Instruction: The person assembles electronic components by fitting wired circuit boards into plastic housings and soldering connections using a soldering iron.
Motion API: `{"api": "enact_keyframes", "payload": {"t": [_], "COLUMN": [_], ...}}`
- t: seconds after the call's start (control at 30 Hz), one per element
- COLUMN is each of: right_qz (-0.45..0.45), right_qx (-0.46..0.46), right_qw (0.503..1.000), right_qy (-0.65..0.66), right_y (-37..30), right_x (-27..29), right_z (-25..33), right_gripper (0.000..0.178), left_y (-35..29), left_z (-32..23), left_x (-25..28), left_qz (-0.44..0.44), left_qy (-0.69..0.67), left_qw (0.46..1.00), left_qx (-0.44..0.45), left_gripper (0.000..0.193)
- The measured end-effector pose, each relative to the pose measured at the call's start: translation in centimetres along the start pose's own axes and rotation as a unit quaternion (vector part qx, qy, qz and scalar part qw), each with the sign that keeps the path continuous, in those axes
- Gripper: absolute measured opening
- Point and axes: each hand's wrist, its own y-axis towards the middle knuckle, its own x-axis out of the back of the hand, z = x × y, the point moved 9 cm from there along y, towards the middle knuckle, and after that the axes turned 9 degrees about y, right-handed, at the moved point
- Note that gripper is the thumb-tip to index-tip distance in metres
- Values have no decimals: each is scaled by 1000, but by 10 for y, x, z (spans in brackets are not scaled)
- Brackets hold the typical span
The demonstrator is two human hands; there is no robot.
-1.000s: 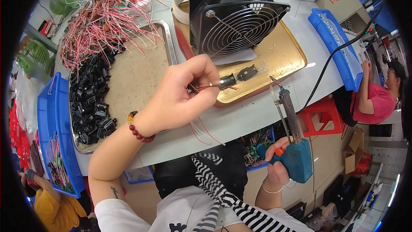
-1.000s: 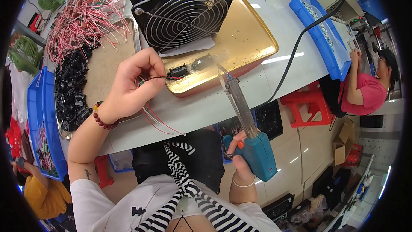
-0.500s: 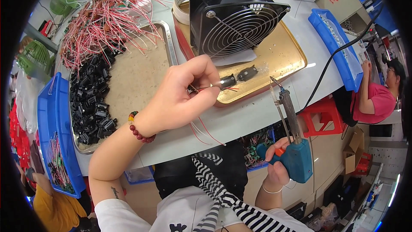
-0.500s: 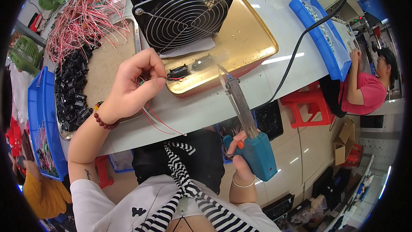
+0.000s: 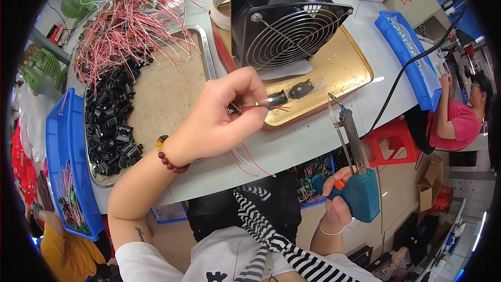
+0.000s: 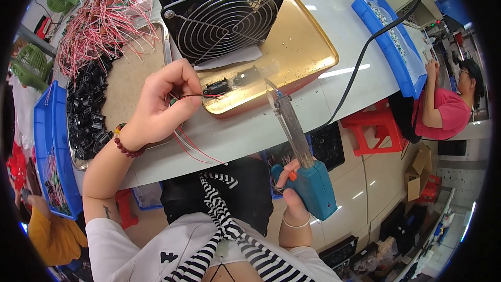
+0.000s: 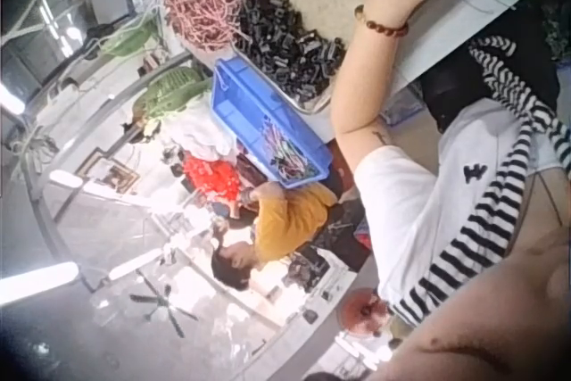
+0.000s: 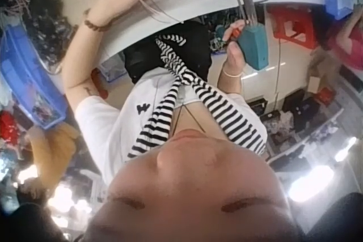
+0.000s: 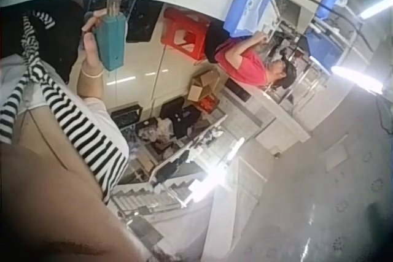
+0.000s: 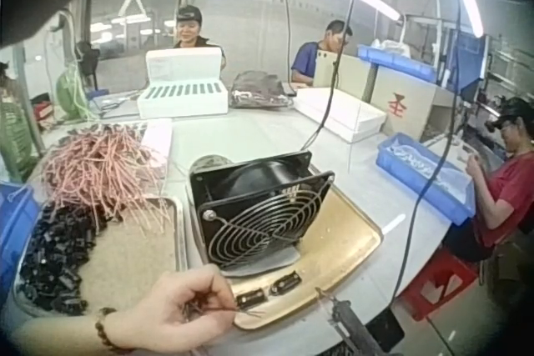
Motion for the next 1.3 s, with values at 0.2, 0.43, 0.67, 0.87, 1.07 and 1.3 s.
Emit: {"api": "enact_keyframes", "payload": {"t": [0.2,0.43,0.67,0.87,1.07,1.3], "right_qz": [8,6,-10,-52,-33,-32], "right_qx": [42,19,-13,-4,7,6], "right_qw": [999,1000,1000,998,998,997], "right_qy": [5,2,23,42,51,76], "right_y": [-4,1,3,-7,-12,-5], "right_x": [5,-3,-9,6,7,-6], "right_z": [1,3,3,-2,-6,-1], "right_gripper": [49,48,49,56,55,48], "left_y": [-2,2,6,3,0,5], "left_z": [1,1,-9,-14,4,12], "left_x": [-1,-1,7,4,0,2], "left_qz": [0,-8,-10,-4,2,45], "left_qy": [4,-4,86,99,-19,-94], "left_qw": [1000,1000,995,994,999,987], "left_qx": [2,11,-52,-46,49,119], "left_gripper": [9,12,17,17,12,12]}}
